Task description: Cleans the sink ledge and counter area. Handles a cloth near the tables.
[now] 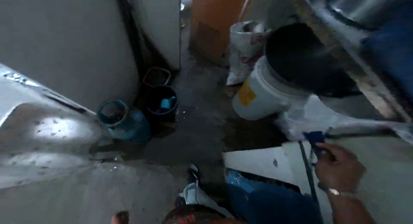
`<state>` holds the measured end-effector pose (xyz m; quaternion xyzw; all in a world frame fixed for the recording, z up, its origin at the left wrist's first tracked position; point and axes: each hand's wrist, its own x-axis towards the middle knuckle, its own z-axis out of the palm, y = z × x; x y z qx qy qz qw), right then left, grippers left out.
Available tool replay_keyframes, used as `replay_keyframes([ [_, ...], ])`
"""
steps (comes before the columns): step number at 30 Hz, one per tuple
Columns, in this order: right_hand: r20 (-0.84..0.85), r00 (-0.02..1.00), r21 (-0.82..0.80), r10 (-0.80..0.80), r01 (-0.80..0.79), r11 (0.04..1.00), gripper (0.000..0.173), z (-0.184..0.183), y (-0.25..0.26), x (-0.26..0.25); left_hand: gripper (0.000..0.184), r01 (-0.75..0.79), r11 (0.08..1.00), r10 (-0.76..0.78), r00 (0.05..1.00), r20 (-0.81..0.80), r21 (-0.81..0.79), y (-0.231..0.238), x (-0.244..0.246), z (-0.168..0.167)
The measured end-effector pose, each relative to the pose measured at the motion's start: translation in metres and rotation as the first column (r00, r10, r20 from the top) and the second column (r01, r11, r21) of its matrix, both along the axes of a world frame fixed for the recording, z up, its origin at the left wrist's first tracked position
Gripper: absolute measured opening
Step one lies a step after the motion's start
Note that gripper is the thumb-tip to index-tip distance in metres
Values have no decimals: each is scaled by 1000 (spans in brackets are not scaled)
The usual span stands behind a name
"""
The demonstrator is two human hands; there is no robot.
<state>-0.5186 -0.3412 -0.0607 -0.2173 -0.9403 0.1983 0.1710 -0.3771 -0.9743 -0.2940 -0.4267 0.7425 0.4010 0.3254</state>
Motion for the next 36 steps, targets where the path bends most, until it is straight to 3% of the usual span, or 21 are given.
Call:
replay_keyframes([
  [2,-28,980,-105,195,-196,975,28,-2,-37,-25,31,-42,998,48,992,-120,53,16,-35,9],
  [5,-69,857,-304,510,-505,808,27,-23,-104,-69,34,16,982,40,957,-288,189,59,-91,74],
  [7,-89,713,-403,696,-664,629,25,-34,-160,-94,38,117,957,13,896,-443,265,79,-109,107],
  [9,-91,503,-495,860,-772,399,23,-35,-220,-107,49,167,920,93,785,-612,354,89,-112,126],
  [12,-152,173,-665,973,-746,29,19,-27,-311,-110,73,184,848,308,591,-746,496,82,-104,150],
  [13,-195,95,-709,976,-701,-74,18,-26,-342,-107,73,181,832,368,527,-766,524,74,-98,158],
  [15,-255,-15,-760,967,-615,-210,20,-25,-402,-94,54,100,827,471,411,-780,553,53,-78,173],
  [18,-239,-135,-805,961,-525,-275,19,-21,-483,-65,23,-104,819,569,271,-777,564,8,-36,183],
  [21,-234,-286,-770,929,-530,-357,28,-31,-560,-28,12,-204,812,574,112,-811,547,-47,13,179],
  [24,-307,-455,-628,836,-564,-537,15,-51,-635,7,11,-296,836,506,90,-858,462,-94,67,181],
  [27,-408,-591,-495,696,-498,-713,15,-50,-709,32,12,-427,813,463,60,-885,396,-133,110,186],
  [30,-494,-630,-415,599,-434,-800,9,-40,-772,47,11,-528,763,426,-22,-904,373,-173,134,186],
  [36,-537,-626,-361,566,-436,-825,10,-43,-870,29,20,-592,745,323,-83,-943,308,-256,132,170],
])
